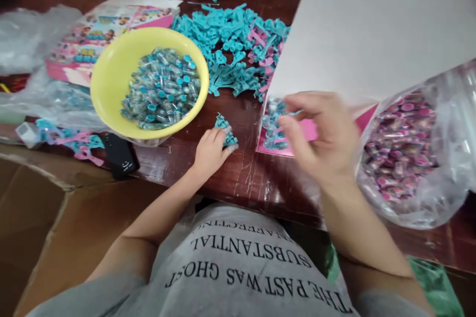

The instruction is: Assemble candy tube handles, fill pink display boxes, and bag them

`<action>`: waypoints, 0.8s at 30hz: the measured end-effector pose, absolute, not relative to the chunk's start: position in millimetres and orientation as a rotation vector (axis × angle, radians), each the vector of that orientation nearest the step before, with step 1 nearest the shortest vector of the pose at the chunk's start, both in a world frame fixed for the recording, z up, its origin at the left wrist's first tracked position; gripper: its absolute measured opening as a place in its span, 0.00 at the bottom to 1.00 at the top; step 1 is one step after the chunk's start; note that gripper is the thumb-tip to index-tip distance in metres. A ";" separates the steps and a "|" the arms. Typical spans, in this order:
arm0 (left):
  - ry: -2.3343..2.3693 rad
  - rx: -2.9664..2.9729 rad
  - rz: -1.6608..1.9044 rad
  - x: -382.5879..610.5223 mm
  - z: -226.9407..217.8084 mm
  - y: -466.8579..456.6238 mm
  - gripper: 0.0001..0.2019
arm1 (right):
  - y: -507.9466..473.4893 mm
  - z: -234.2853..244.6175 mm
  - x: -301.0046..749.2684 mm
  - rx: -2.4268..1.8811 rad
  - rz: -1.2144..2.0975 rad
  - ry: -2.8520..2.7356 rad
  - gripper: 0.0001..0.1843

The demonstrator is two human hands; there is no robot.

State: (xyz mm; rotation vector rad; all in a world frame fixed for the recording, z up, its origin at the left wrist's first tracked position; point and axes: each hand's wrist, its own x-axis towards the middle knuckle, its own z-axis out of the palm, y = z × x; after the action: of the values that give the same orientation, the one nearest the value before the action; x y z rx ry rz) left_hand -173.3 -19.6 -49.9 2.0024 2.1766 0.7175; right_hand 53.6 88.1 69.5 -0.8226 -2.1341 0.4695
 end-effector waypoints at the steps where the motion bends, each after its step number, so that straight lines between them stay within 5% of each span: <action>1: 2.197 1.977 0.630 -176.2 -60.6 -28.8 0.16 | 81.8 70.2 28.7 -0.763 0.516 -2.199 0.16; 4: 2.275 1.855 0.534 -182.8 -73.0 -48.1 0.12 | 78.8 58.7 -57.3 -0.602 0.602 -2.396 0.18; 9: 2.255 1.572 0.903 -203.6 -49.3 -85.4 0.17 | 95.3 28.4 -187.0 -0.696 0.554 -2.830 0.19; 13: 2.113 1.419 1.115 -226.1 -32.9 -121.0 0.09 | 96.8 11.4 -243.6 -0.724 0.620 -3.022 0.20; 15: 2.017 1.277 1.161 -235.7 -29.5 -134.1 0.07 | 96.3 7.1 -257.2 -0.698 0.634 -3.021 0.18; 20: 1.762 0.818 1.278 -254.6 -23.7 -151.0 0.21 | 95.0 21.0 -241.2 -0.655 0.614 -2.881 0.13; 24: 1.665 0.684 1.382 -263.4 -19.3 -154.8 0.25 | 75.0 41.5 -176.2 -0.298 0.972 -2.595 0.07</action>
State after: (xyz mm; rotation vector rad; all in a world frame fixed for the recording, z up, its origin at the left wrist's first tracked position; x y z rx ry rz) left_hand -263.4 -154.8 -19.3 0.6841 1.6646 1.3818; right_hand -176.2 75.0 41.5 -0.2979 -2.5947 0.9722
